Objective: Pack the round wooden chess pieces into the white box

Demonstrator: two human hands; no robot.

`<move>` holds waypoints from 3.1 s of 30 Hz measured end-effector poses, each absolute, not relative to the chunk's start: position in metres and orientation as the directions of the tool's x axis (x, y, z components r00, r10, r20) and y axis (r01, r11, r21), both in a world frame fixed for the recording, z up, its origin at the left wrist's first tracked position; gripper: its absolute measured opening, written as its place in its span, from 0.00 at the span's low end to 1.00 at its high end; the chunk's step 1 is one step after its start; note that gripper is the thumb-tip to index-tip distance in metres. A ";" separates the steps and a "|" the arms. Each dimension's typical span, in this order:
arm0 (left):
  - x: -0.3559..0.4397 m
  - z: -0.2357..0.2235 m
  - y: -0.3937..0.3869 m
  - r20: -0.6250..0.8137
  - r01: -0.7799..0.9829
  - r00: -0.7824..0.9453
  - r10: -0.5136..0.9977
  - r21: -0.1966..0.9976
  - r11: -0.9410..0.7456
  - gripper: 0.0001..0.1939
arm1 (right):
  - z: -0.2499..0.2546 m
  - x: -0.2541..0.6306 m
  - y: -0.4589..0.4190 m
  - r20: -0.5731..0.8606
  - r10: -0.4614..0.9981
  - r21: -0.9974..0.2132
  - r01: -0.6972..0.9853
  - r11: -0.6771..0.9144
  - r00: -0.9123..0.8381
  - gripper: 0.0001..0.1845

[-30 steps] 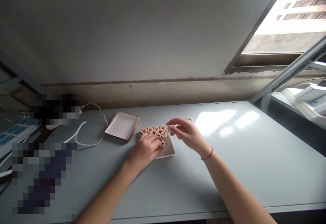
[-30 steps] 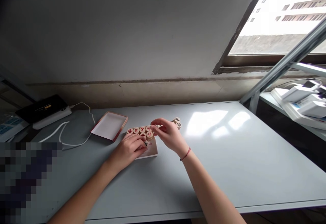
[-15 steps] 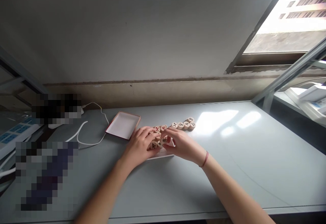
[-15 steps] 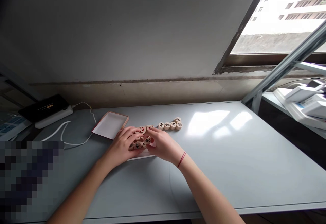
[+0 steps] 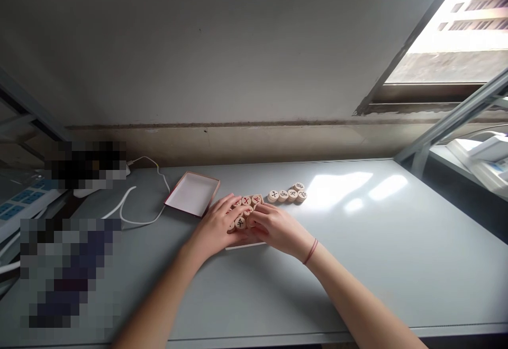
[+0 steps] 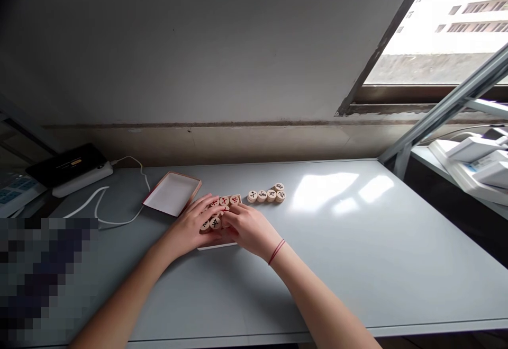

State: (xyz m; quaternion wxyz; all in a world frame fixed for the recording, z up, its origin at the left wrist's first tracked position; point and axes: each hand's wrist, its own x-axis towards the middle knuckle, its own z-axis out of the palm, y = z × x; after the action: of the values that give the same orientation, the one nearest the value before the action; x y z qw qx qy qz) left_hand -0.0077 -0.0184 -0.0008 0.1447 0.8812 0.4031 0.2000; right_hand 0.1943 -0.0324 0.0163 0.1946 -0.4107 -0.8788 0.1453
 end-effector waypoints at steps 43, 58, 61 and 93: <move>0.047 0.016 -0.021 0.303 0.253 0.236 0.923 0.898 -0.360 0.09 | 0.040 0.209 -0.031 -0.208 0.939 -0.948 -0.181 -0.263 -0.274 0.22; 0.045 0.008 -0.026 0.351 0.474 0.678 0.646 0.464 -0.749 0.06 | 0.049 0.238 -0.027 -0.266 0.959 -0.886 -0.367 -0.284 -0.100 0.18; 0.046 0.008 -0.022 0.330 0.510 0.712 0.621 0.365 -0.779 0.07 | 0.049 0.238 -0.027 -0.239 0.962 -0.900 -0.341 -0.270 -0.131 0.16; -0.019 0.021 -0.041 0.181 0.620 0.708 0.682 0.303 -0.724 0.05 | 0.016 0.226 -0.014 0.182 0.944 -0.415 0.849 0.328 -0.276 0.18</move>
State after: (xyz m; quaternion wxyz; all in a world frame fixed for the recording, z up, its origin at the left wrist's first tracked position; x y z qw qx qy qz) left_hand -0.0191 -0.0410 0.0208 0.1103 0.9175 0.3549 0.1415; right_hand 0.2255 -0.0142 0.0162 0.2003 -0.5674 -0.7899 0.1186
